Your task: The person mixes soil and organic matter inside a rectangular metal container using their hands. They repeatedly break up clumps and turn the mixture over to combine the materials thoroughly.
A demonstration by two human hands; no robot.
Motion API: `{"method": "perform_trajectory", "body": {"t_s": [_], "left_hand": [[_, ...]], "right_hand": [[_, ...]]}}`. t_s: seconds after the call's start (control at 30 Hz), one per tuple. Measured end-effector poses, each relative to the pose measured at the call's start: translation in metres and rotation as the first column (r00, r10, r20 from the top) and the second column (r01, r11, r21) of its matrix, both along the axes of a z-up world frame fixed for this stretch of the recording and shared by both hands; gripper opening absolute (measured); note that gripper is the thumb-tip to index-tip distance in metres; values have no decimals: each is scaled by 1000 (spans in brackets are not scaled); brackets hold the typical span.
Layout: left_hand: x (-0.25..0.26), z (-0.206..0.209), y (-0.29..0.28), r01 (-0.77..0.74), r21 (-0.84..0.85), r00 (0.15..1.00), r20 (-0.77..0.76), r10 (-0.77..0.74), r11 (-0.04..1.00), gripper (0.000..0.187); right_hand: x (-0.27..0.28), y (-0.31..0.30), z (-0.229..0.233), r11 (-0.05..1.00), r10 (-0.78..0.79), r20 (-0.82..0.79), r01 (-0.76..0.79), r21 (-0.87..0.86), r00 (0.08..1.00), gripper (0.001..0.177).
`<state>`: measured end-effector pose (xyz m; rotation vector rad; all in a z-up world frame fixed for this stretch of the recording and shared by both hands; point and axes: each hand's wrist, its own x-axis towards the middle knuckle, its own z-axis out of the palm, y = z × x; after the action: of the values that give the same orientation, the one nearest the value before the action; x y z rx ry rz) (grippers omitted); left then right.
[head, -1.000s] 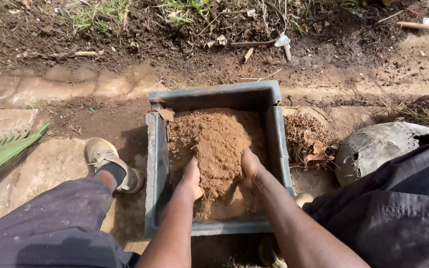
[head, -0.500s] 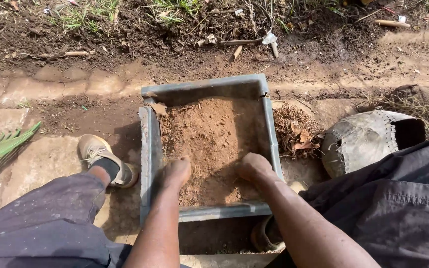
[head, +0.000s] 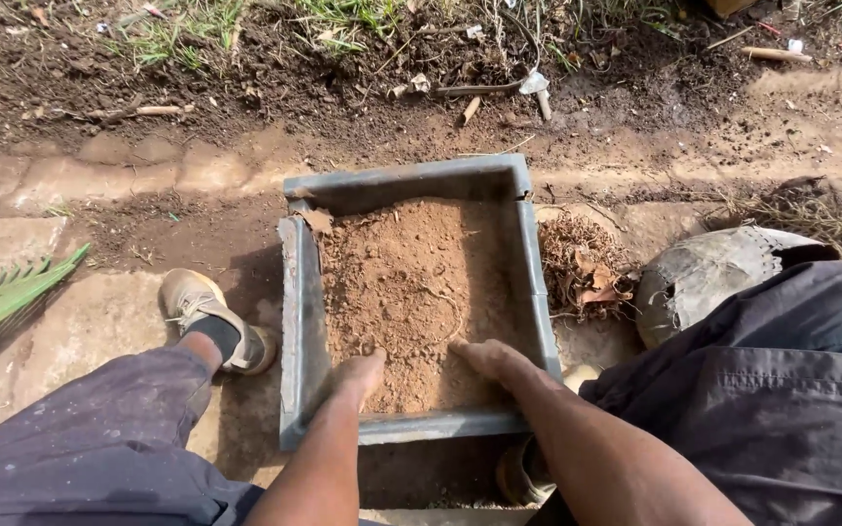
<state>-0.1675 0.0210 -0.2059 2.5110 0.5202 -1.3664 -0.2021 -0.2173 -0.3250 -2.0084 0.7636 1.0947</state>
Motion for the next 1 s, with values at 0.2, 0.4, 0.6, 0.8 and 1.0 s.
{"method": "perform_trajectory", "body": {"t_s": [0.2, 0.4, 0.6, 0.8, 1.0], "left_hand": [[-3, -52, -2, -347, -123, 936, 21, 352, 930, 93], [3, -60, -29, -689, -582, 620, -165, 767, 432, 89], [36, -77, -25, -623, -723, 603, -202, 771, 297, 86], [35, -152, -15, -279, -506, 846, 272, 459, 816, 49], [22, -69, -22, -471, -535, 737, 199, 646, 702, 69]], "right_hand": [[3, 17, -37, 915, -383, -26, 383, 130, 923, 122], [15, 48, 112, 416, -772, -236, 749, 515, 591, 59], [40, 18, 66, 223, -842, -203, 664, 714, 500, 31], [42, 6, 28, 153, -858, -248, 684, 713, 450, 17], [30, 10, 46, 135, -936, -132, 678, 722, 326, 26]]}}
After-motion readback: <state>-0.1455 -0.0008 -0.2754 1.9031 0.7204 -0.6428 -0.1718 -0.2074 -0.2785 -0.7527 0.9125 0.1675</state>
